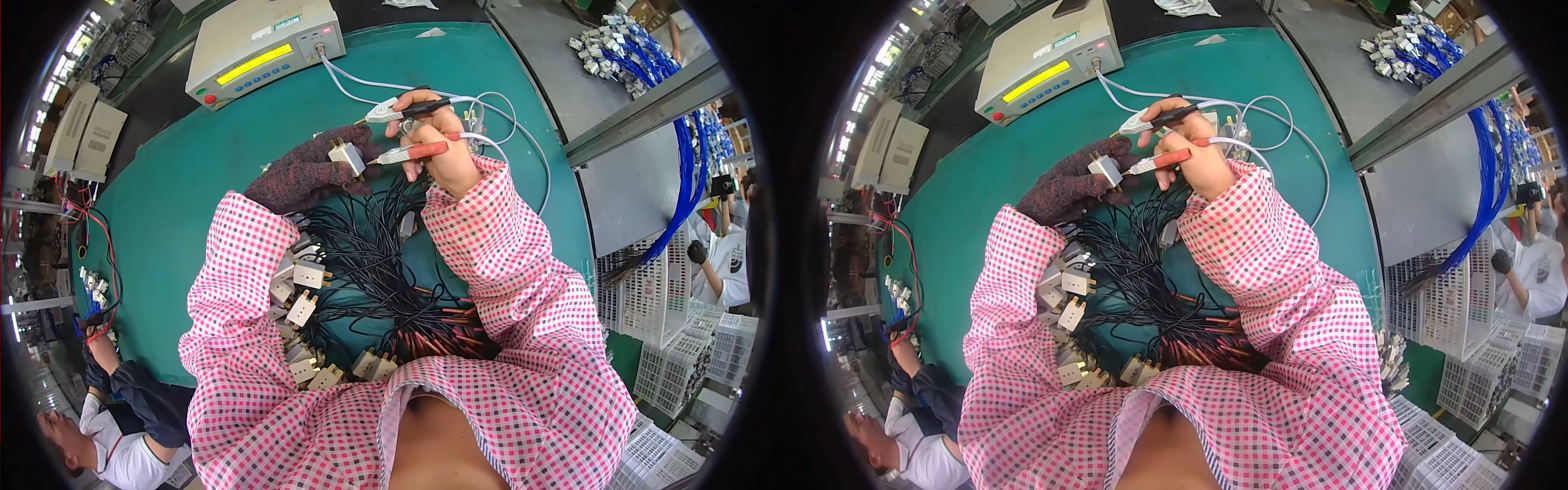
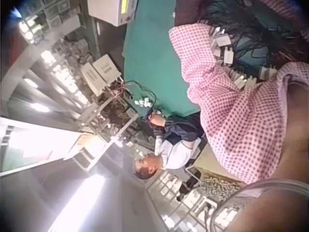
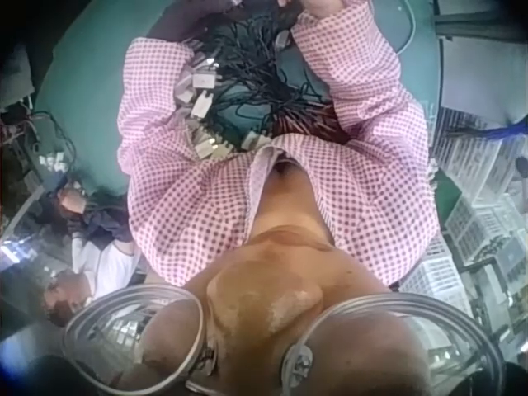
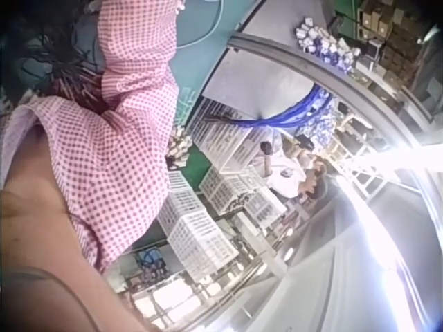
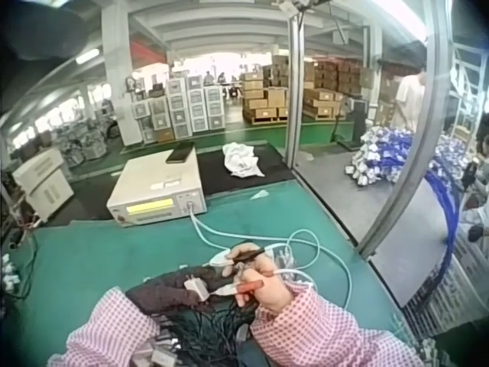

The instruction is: Testing individual electronic components with electrical probes on a workbench.

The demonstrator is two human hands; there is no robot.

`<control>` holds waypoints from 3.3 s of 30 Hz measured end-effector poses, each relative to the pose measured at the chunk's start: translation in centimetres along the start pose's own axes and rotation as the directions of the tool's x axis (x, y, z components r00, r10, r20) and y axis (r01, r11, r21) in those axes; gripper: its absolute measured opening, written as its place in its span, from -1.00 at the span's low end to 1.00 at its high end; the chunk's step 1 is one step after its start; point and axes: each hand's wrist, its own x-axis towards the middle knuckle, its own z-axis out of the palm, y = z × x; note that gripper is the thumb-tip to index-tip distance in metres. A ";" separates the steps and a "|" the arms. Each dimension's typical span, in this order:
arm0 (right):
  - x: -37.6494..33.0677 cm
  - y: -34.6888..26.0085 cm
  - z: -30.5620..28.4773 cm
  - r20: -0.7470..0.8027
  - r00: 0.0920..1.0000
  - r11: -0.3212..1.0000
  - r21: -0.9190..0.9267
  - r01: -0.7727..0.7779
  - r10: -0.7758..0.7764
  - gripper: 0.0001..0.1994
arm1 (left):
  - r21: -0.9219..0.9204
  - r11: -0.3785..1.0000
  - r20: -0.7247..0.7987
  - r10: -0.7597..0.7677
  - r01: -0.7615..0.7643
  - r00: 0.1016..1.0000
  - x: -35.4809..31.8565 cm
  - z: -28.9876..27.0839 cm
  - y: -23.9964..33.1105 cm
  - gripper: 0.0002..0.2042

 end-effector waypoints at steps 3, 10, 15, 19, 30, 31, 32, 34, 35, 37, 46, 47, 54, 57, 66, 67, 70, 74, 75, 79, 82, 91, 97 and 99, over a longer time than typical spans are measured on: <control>0.0 -0.1 0.0 -0.009 1.000 1.000 0.010 0.000 0.000 -0.66 | 0.043 0.999 0.023 0.014 -0.015 1.000 0.2 0.7 0.7 -0.30; 0.0 0.0 0.2 0.013 1.000 1.000 0.001 0.001 -0.001 -0.63 | 0.013 0.999 -0.140 -0.043 0.046 0.989 -0.2 -1.8 -1.9 -0.44; -0.2 -0.3 0.8 0.040 0.998 0.998 -0.044 -0.049 0.051 -0.60 | 0.072 0.995 -0.146 -0.051 0.062 0.988 -0.1 -1.9 -1.6 -0.50; -0.2 -0.3 0.6 0.040 0.999 0.999 -0.034 -0.018 0.019 -0.59 | 0.032 0.998 -0.132 -0.047 0.051 0.990 -0.1 -2.1 -1.9 -0.52; -0.7 -0.1 1.8 0.076 0.994 0.971 -0.230 -0.063 0.083 -0.65 | 0.096 0.988 -0.242 -0.097 0.123 0.965 0.7 -2.7 -3.2 -0.60; -0.7 -0.2 1.9 0.076 0.994 0.971 -0.230 -0.065 0.085 -0.65 | 0.101 0.986 -0.245 -0.107 0.135 0.964 0.6 -2.6 -3.0 -0.61; -0.7 -0.4 2.1 0.092 0.992 0.951 -0.304 -0.056 0.088 -0.66 | 0.099 0.986 -0.244 -0.108 0.136 0.964 0.6 -2.6 -3.0 -0.61; -0.7 -0.2 2.3 0.099 0.990 0.921 -0.385 -0.056 0.101 -0.70 | 0.099 0.990 -0.263 -0.070 0.099 0.962 0.7 -2.6 -3.2 -0.63; -0.6 -0.3 2.3 0.097 0.990 0.921 -0.385 -0.060 0.105 -0.70 | 0.095 0.990 -0.262 -0.073 0.101 0.962 0.7 -2.6 -3.4 -0.63; -0.3 -0.7 2.5 0.110 0.989 0.848 -0.529 -0.029 0.103 -0.75 | 0.167 0.984 -0.288 -0.007 0.057 0.958 0.7 -2.8 -3.7 -0.70; -0.3 -1.1 3.7 0.064 0.998 0.756 -0.654 0.020 0.028 -0.83 | 0.291 0.950 -0.315 -0.018 0.115 0.949 0.7 -3.0 -3.7 -0.63; -0.2 -0.9 3.8 0.062 0.998 0.754 -0.656 0.018 0.029 -0.83 | 0.290 0.950 -0.312 -0.018 0.113 0.950 0.5 -2.9 -3.7 -0.63; 0.1 1.4 2.9 -0.020 1.000 0.963 -0.271 0.013 -0.019 -0.74 | 0.275 0.959 -0.292 0.016 0.068 0.956 0.6 -2.8 -3.7 -0.62; 0.3 0.8 3.1 -0.003 1.000 0.962 -0.273 0.028 -0.030 -0.74 | 0.236 0.971 -0.286 0.042 0.027 0.957 0.3 -2.7 -3.6 -0.64; 1.9 -1.0 -0.4 -0.371 0.911 0.973 -0.200 0.111 -0.180 -0.78 | 0.811 0.539 -0.273 0.003 0.228 0.962 -3.8 -0.6 0.9 -0.81; 1.8 -0.7 0.0 -0.410 0.899 0.967 -0.250 0.053 -0.155 -0.77 | 0.812 0.535 -0.273 -0.002 0.232 0.962 -3.8 -0.6 0.7 -0.81; 2.4 -0.1 -0.9 -0.400 0.897 0.958 -0.276 0.077 -0.187 -0.75 | 0.939 -0.312 -0.098 0.164 0.146 0.982 -2.3 -0.2 0.0 -0.77; 2.4 -0.5 -0.9 -0.467 0.868 0.985 -0.098 0.140 -0.170 -0.76 | 0.977 -0.213 0.047 0.278 0.014 0.959 5.0 -1.5 -1.1 -0.64; 2.5 -0.3 -0.9 -0.460 0.871 0.985 -0.094 0.146 -0.173 -0.76 | 0.984 -0.157 -0.059 0.190 0.089 0.980 7.6 -0.7 -2.1 -0.62; 2.3 0.7 -2.0 -0.443 0.877 0.967 -0.242 0.082 -0.185 -0.77 | 0.979 0.142 -0.168 0.144 0.148 0.975 8.8 -1.2 -3.2 -0.51; 2.2 0.7 -1.9 -0.412 0.899 0.923 -0.383 -0.027 -0.145 -0.80 | 0.806 0.495 -0.339 -0.064 0.325 0.939 5.4 -3.6 -2.5 -0.58; 3.3 1.9 -1.9 -0.285 0.890 0.598 -0.802 -0.019 -0.355 -0.83 | 0.992 -0.126 0.022 0.330 0.021 0.944 7.2 -3.0 -4.4 -0.57; 2.4 0.6 -1.3 -0.403 0.889 0.785 -0.613 -0.085 -0.219 -0.83 | 0.651 0.744 -0.313 0.080 0.153 0.946 3.3 -5.0 -2.7 -0.63; 3.0 1.4 -1.7 -0.319 0.891 0.636 -0.770 -0.045 -0.323 -0.83 | 0.050 0.993 -0.350 0.114 -0.103 0.930 0.4 -8.5 -1.9 -0.68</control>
